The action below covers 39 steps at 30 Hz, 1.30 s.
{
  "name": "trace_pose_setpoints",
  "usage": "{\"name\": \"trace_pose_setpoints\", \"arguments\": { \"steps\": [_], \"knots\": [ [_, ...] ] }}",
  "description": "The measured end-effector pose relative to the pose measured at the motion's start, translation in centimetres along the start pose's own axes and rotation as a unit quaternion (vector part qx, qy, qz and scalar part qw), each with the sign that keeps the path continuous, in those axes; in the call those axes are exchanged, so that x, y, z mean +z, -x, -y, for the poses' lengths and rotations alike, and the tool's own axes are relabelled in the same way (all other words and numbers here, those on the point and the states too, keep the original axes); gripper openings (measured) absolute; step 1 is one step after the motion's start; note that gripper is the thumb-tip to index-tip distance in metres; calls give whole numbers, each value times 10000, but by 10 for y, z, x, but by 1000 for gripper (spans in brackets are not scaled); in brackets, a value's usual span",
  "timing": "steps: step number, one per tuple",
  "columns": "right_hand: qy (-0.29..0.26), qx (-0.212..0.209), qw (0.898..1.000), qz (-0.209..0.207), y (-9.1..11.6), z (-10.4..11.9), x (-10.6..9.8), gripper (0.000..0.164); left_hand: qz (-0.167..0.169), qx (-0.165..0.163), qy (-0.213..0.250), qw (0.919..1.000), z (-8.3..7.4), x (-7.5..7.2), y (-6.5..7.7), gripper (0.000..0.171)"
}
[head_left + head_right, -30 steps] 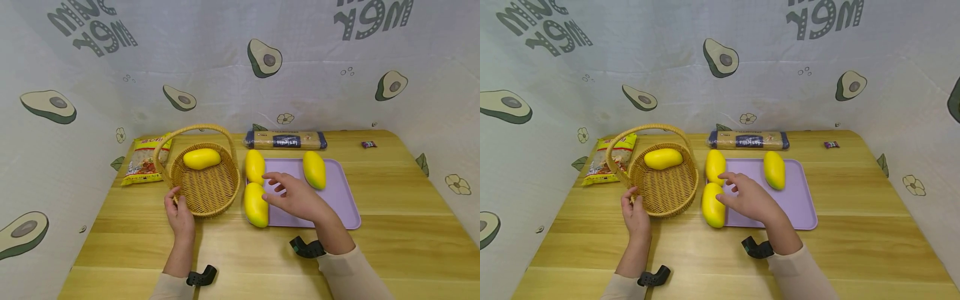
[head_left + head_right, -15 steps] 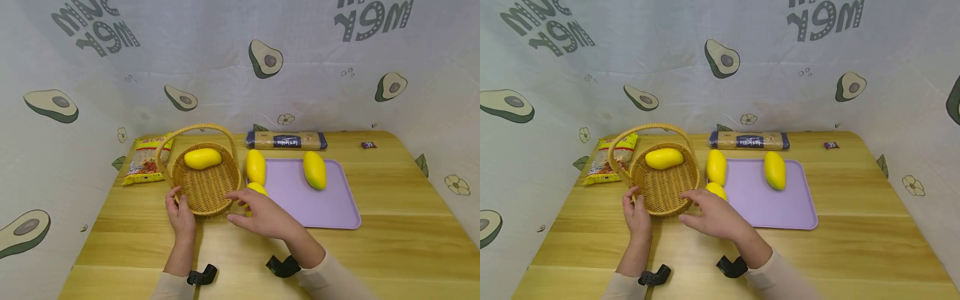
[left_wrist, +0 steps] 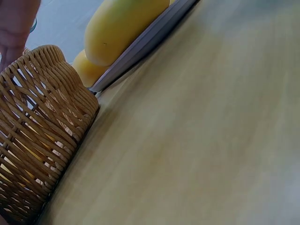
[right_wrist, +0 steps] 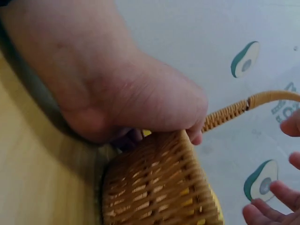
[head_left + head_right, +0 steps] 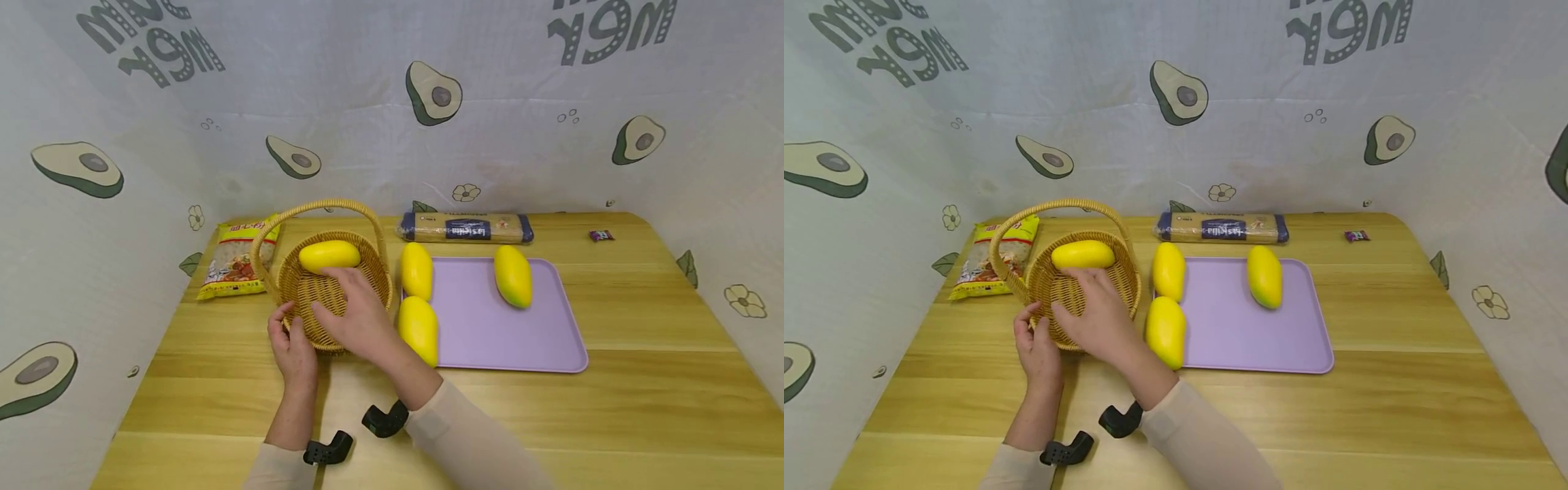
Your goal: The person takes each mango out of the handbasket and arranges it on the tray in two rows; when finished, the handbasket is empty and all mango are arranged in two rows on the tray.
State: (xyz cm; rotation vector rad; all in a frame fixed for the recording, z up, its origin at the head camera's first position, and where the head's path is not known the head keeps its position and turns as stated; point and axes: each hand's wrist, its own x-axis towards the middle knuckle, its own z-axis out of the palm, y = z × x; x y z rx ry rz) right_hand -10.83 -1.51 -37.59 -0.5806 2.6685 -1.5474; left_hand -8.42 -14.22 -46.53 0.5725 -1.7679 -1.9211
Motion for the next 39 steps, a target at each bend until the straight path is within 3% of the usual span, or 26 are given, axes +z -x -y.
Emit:
{"name": "trace_pose_setpoints", "arguments": {
  "steps": [8, 13, 16, 20, 27, 39],
  "knots": [
    [-267, 69, 9969, -738, -41, 9, 16, 53, -39, 27, -30, 10000, -2, -1, -1, 29],
    [207, 252, 9951, -938, -68, -5, 25, 51, 12, 0, -20, 10000, -1, -1, -1, 29],
    [521, 373, 9939, -902, -81, -12, 30, 53, 23, -10, -15, 10000, 0, -1, 0, 29],
    [991, 504, 9922, -560, -90, -18, 37, 59, 62, -50, 5, 10000, 0, -2, -1, 31],
    [2088, 400, 9768, -268, -95, -28, 48, 69, 49, 5, 6, 10000, -2, -1, 0, 29],
    [2045, 710, 9760, -239, -98, -34, 50, 78, 70, -6, -37, 10000, 0, -1, -1, 30]
  ]
}}
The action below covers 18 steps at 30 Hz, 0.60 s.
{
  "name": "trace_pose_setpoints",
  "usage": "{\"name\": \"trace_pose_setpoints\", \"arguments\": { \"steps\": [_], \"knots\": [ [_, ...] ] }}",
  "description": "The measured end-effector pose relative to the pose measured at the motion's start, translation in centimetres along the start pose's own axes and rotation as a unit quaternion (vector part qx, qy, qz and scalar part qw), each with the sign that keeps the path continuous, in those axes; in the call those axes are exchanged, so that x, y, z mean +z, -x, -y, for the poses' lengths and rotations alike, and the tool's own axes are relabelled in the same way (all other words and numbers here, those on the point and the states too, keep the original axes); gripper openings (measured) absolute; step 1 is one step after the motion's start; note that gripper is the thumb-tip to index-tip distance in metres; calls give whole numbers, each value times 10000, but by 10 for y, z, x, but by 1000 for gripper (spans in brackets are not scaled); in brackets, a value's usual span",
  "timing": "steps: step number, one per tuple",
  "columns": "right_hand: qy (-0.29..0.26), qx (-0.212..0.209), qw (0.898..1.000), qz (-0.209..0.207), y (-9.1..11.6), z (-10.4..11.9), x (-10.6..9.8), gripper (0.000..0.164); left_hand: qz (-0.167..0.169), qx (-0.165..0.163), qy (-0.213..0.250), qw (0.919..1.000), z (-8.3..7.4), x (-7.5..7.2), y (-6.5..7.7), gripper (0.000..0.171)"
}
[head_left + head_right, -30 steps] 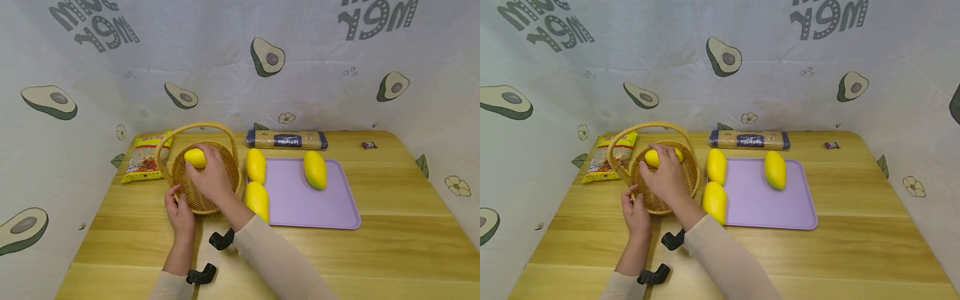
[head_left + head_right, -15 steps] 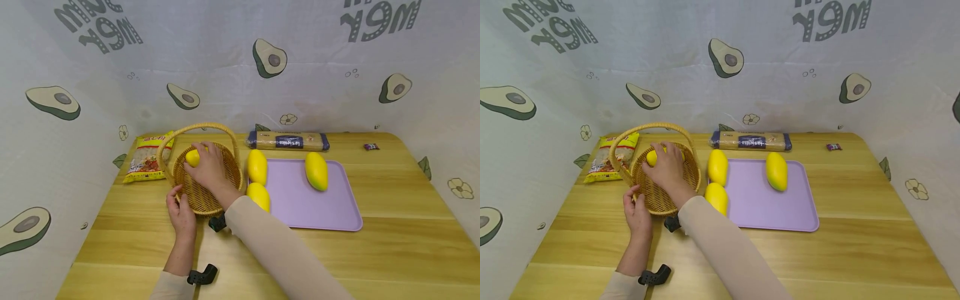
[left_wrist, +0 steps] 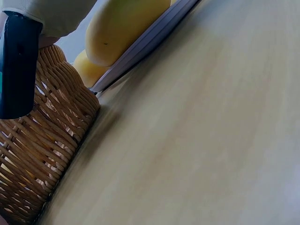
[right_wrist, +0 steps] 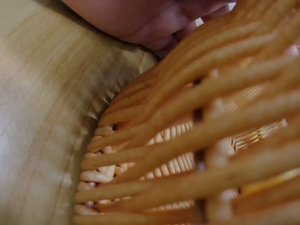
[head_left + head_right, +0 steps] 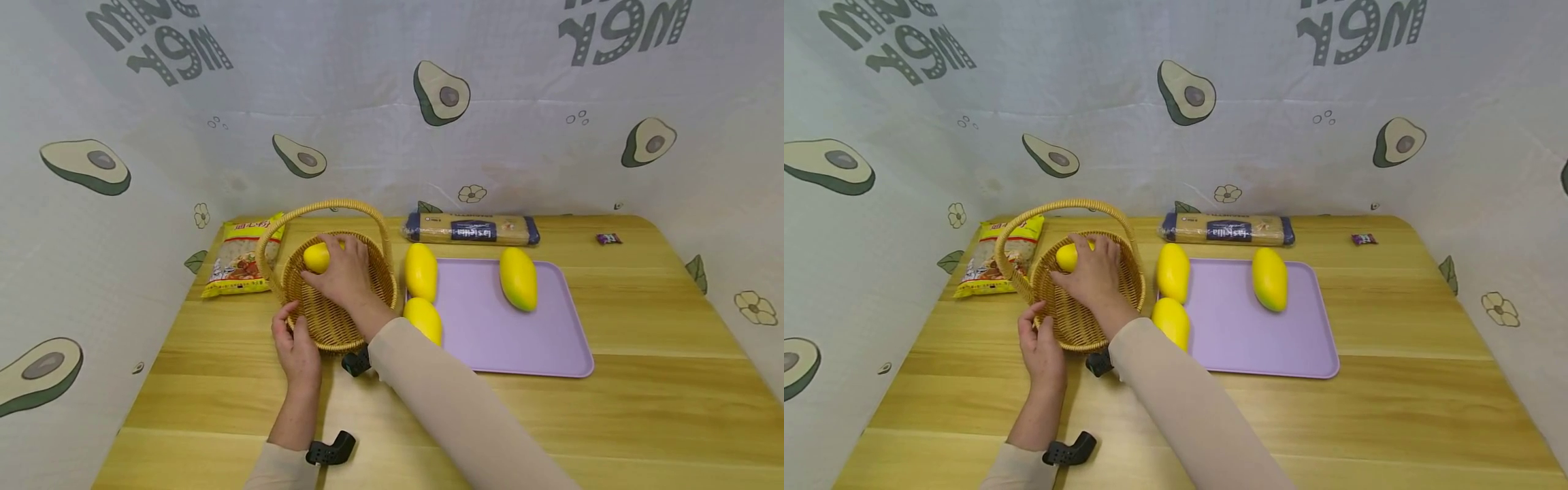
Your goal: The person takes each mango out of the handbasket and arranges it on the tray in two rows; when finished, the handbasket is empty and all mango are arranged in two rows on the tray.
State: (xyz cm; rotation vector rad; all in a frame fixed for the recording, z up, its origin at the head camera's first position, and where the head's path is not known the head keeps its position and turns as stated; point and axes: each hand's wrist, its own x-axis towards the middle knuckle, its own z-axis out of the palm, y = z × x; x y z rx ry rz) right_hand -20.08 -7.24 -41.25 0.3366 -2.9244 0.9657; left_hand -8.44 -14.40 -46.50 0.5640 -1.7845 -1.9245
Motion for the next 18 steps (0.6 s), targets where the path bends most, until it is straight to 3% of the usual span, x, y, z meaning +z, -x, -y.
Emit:
{"name": "trace_pose_setpoints", "arguments": {
  "steps": [18],
  "knots": [
    [-190, 430, 9983, 332, 1, -3, 2, 80, -20, -26, 166, 9999, -2, 0, 1, 28]
  ]
}}
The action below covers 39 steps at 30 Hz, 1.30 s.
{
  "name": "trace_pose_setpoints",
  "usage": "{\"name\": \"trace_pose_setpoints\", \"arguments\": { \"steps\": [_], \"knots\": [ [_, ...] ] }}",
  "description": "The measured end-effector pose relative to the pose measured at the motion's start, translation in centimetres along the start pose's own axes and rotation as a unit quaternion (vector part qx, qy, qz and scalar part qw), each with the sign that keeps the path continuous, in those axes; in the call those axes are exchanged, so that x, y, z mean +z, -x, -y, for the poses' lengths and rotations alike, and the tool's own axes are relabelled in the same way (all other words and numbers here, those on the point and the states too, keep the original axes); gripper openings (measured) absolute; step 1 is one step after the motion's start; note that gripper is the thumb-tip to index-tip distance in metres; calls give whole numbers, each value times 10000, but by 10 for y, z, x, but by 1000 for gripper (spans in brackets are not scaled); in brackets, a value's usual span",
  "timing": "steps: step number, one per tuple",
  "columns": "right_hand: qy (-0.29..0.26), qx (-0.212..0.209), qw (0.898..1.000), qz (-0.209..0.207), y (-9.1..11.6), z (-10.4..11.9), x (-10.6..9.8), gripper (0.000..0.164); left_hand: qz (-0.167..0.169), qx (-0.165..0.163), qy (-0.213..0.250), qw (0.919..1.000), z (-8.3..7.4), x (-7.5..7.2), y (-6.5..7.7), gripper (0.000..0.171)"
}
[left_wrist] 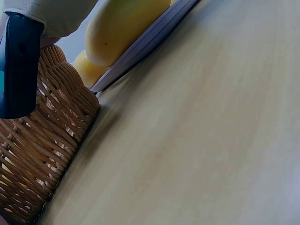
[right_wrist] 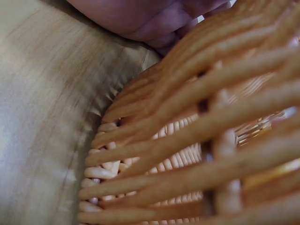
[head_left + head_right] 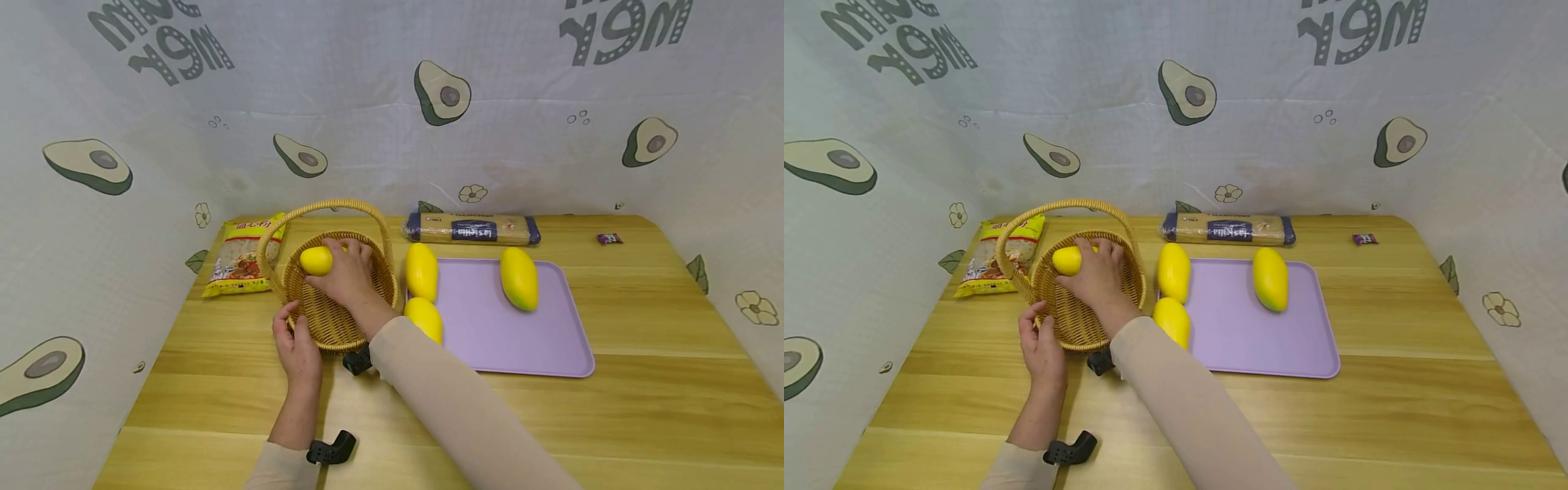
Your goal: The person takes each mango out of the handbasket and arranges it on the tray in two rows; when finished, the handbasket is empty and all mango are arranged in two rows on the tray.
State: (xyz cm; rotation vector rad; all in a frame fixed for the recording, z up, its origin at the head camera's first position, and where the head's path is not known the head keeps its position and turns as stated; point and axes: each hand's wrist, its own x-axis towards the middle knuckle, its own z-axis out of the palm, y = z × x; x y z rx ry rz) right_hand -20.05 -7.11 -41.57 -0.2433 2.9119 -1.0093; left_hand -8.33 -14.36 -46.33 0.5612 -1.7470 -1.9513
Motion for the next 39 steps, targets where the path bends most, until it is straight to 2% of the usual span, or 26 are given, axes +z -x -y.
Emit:
{"name": "trace_pose_setpoints", "arguments": {
  "steps": [21, 39],
  "knots": [
    [253, 60, 9995, 174, 0, 0, 1, 68, 8, 43, -13, 10000, 1, 1, -1, 29],
    [270, 41, 9994, 197, 1, 0, 0, 67, -3, -25, -64, 10000, 1, 1, -1, 29]
  ]
}}
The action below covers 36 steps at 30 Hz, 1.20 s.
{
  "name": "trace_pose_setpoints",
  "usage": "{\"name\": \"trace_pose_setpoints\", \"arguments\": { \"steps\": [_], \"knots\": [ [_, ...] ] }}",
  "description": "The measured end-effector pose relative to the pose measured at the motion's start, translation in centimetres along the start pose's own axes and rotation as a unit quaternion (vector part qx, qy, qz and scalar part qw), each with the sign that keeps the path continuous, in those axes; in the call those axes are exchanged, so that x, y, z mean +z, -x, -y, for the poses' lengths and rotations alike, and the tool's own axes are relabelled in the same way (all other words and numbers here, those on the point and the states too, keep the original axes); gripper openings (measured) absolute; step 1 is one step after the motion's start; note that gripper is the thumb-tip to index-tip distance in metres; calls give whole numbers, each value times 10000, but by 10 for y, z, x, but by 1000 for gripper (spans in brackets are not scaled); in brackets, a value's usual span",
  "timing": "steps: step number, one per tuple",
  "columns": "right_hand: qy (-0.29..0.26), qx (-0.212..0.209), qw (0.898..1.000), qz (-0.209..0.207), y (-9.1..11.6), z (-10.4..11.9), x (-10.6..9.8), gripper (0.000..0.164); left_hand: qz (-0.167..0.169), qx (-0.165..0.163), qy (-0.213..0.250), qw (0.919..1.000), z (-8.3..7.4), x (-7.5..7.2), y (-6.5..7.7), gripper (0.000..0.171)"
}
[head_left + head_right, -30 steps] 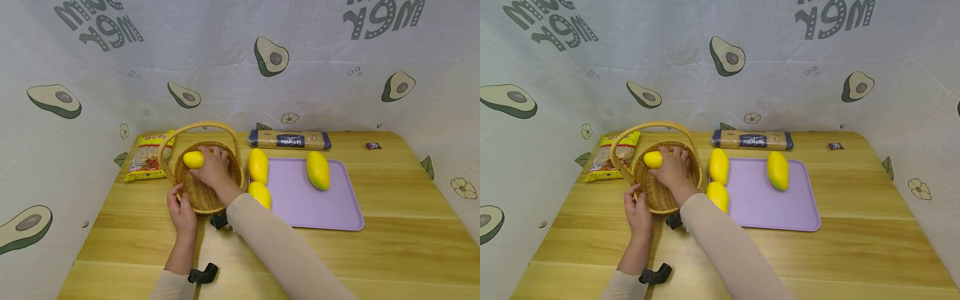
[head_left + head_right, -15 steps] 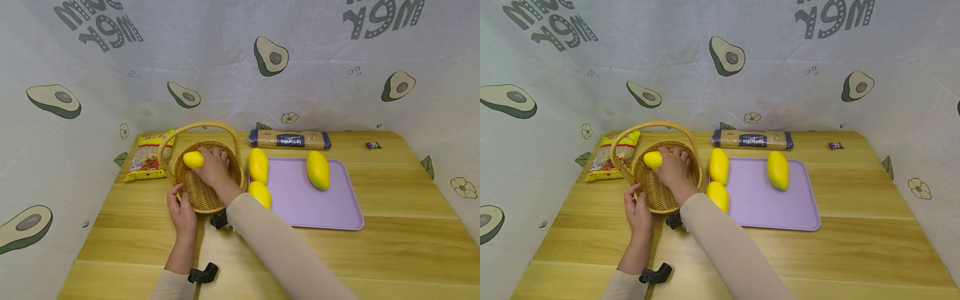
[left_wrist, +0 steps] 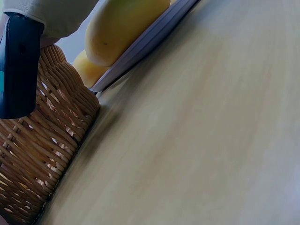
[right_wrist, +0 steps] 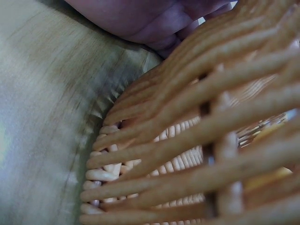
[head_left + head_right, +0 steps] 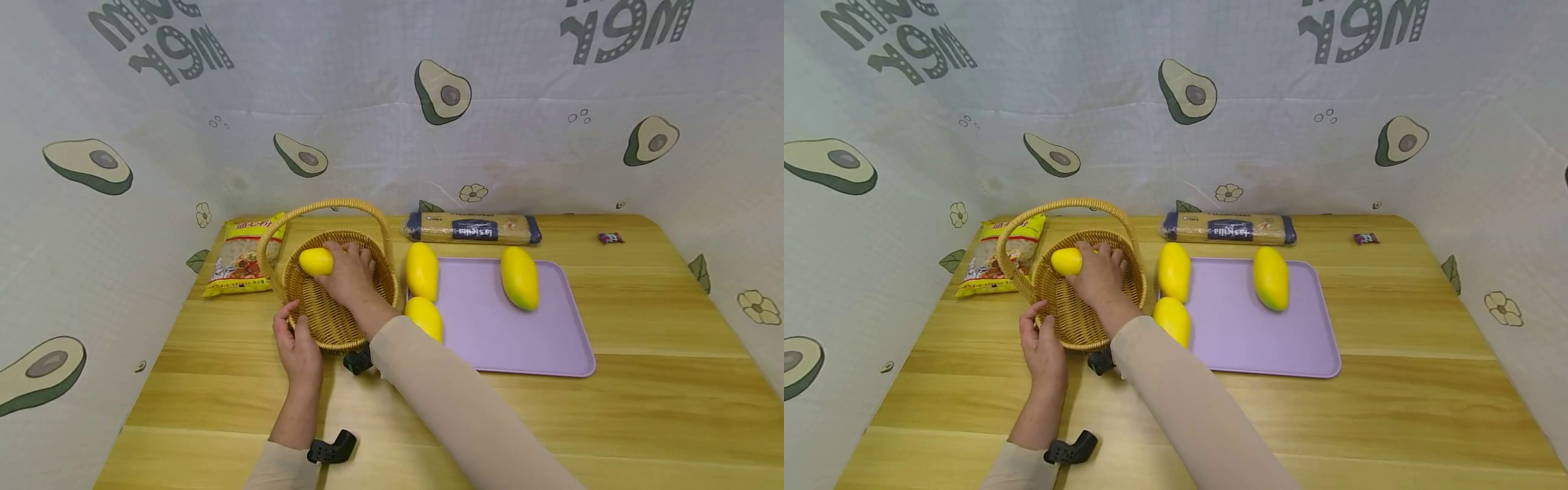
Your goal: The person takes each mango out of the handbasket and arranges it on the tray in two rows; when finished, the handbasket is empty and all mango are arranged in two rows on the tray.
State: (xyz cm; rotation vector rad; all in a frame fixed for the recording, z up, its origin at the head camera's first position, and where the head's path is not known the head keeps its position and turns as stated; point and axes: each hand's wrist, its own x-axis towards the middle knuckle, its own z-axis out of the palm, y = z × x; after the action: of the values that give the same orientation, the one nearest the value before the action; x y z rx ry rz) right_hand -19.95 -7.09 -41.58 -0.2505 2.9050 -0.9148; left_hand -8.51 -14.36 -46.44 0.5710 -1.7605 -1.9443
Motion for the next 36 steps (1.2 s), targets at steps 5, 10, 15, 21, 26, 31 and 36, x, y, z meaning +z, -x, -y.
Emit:
{"name": "trace_pose_setpoints", "arguments": {
  "steps": [5, 10, 15, 21, 26, 31, 36],
  "knots": [
    [4, 14, 10000, -1, 2, -1, -2, 68, 12, -28, -24, 10000, 0, 1, 2, 29],
    [-196, -1, 9997, -119, 3, -1, -5, 68, -1, 35, -56, 10000, 1, 2, 3, 29],
    [-753, -58, 9966, -344, 5, 1, -10, 69, 31, 60, -70, 10000, 1, 2, 3, 29],
    [-1726, -97, 9844, -333, 16, 5, -21, 69, 56, -38, -104, 9999, 0, 0, 2, 30],
    [-2738, 74, 9617, -69, 30, 7, -35, 68, 17, -42, -117, 9999, -1, -2, 1, 32],
    [-3107, 185, 9502, 170, 45, 7, -50, 70, -14, -45, -140, 9999, 0, -2, 1, 33],
    [-3021, 99, 9528, 286, 61, 4, -57, 72, -26, -58, -152, 9999, -1, -1, 2, 31]
  ]
}}
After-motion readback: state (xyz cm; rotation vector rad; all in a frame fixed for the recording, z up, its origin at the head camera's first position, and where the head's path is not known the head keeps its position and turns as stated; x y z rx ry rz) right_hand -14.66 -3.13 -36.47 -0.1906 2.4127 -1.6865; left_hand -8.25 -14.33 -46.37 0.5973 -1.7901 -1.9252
